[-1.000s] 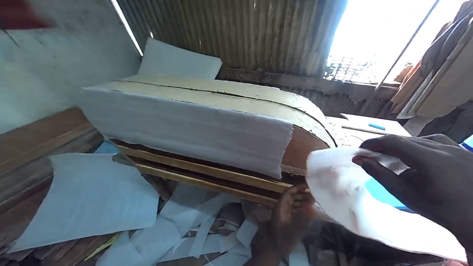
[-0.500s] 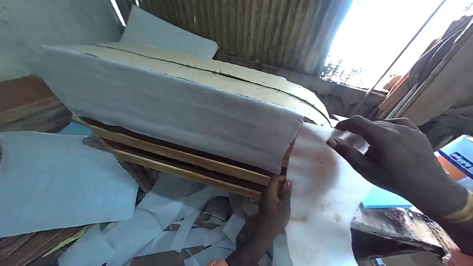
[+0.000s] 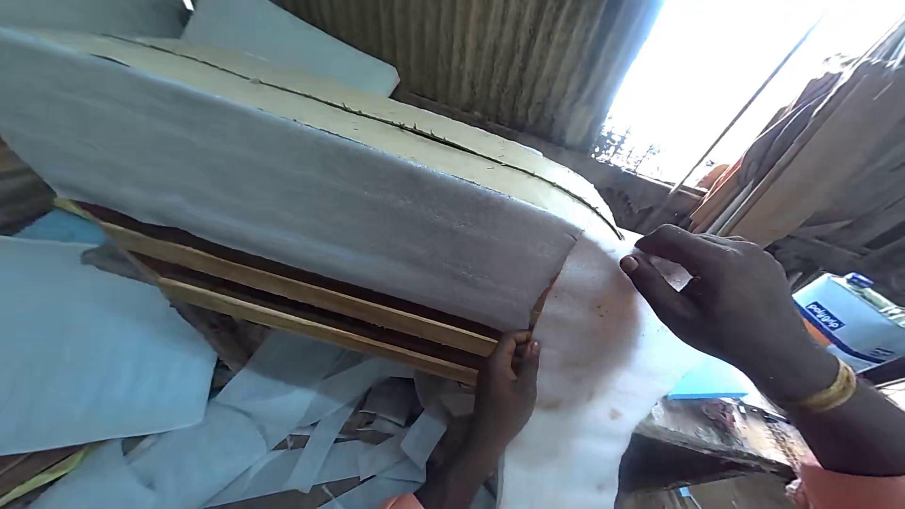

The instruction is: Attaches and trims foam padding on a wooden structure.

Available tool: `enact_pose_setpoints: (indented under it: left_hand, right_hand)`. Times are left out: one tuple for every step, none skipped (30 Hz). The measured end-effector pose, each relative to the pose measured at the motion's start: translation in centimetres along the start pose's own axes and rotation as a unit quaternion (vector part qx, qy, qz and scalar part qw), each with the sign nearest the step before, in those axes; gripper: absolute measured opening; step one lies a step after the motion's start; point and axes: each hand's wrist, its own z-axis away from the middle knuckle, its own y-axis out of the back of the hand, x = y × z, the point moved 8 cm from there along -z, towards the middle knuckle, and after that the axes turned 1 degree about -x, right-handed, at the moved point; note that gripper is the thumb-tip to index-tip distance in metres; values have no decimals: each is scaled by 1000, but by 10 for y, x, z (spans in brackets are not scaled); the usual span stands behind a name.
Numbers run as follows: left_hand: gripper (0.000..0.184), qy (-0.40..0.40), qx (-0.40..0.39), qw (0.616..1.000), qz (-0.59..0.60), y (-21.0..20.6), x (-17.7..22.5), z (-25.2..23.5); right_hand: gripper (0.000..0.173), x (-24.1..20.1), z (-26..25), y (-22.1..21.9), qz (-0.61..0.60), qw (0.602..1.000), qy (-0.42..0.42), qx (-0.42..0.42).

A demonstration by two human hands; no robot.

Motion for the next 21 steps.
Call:
enact_pose_setpoints:
  left_hand:
    - [20,3,1,1000,1,0,0,-1]
    - [20,9,-1,1000,4,0,-1,-2]
    - [20,11,-1,1000,7,-1,0,-3]
    - [20,10,0,1000,10,-1,0,-3]
    - [20,8,0,1000,14,-2,1,-4]
    - [21,9,0,1000,18,-2,1,-5]
    - [20,13,-2,1000,24,-2,1,-5]
    - [20,17,-2,999,27,-2,2,-6]
    - [20,21,-3,999,28,-3,1,-6]
    - [21,21,-1,999,34,-3,0,-6]
    - [21,18,0,999,42,-4,-1,-6]
    - [20,11,2,999,48,-4,-1,-6]
    - [20,7,6,999,52,-5,-1,-5]
    - [19,4,8,998,56,-6,-1,-5]
    - [19,4,8,998,60,-6,0,-4]
    - [18,5,9,998,62,-7,-1,-4]
    - [18,9,9,998,63,-7,-1,-5]
    - [18,12,10,998,62,-7,-1,-5]
    - [19,18,9,998,60,-6,-2,-5]
    - [19,23,9,998,59,-6,-2,-5]
    - [20,25,9,998,55,-6,-3,-5]
  right_hand:
    - [35,0,-1,-1,3,1000,-2,-3]
    - [35,0,-1,-1,3,1000,-5,-4]
    - [36,1,-2,0,6,1000,-7,-4]
    - [36,1,-3,0,7,1000,-10,-3]
    - [35,2,-3,0,6,1000,-13,-2]
    - [35,2,-3,0,8,1000,-16,-1]
    - [35,2,-4,0,16,1000,-20,-2]
    - [37,2,-4,0,26,999,-22,-2]
    - [39,1,-4,0,40,999,-21,-2]
    - [42,-1,-6,1,54,998,-17,1]
    - [45,-2,-7,1,63,998,-14,8]
    - [47,-4,-9,1,66,998,-10,15]
    - [47,-6,-11,1,60,998,-6,20]
    - [46,-8,-14,0,49,999,-3,22]
    - [44,-11,-16,-1,35,999,3,26]
    - [41,-13,-19,-3,22,999,7,28]
    - [39,-14,-21,-4,14,999,10,28]
    - [38,-16,-23,-5,10,1000,11,28]
    - [36,-17,-24,-7,8,999,13,30]
    - [35,-18,-25,-7,6,999,17,35]
    - [33,-19,-26,-8,5,999,18,39]
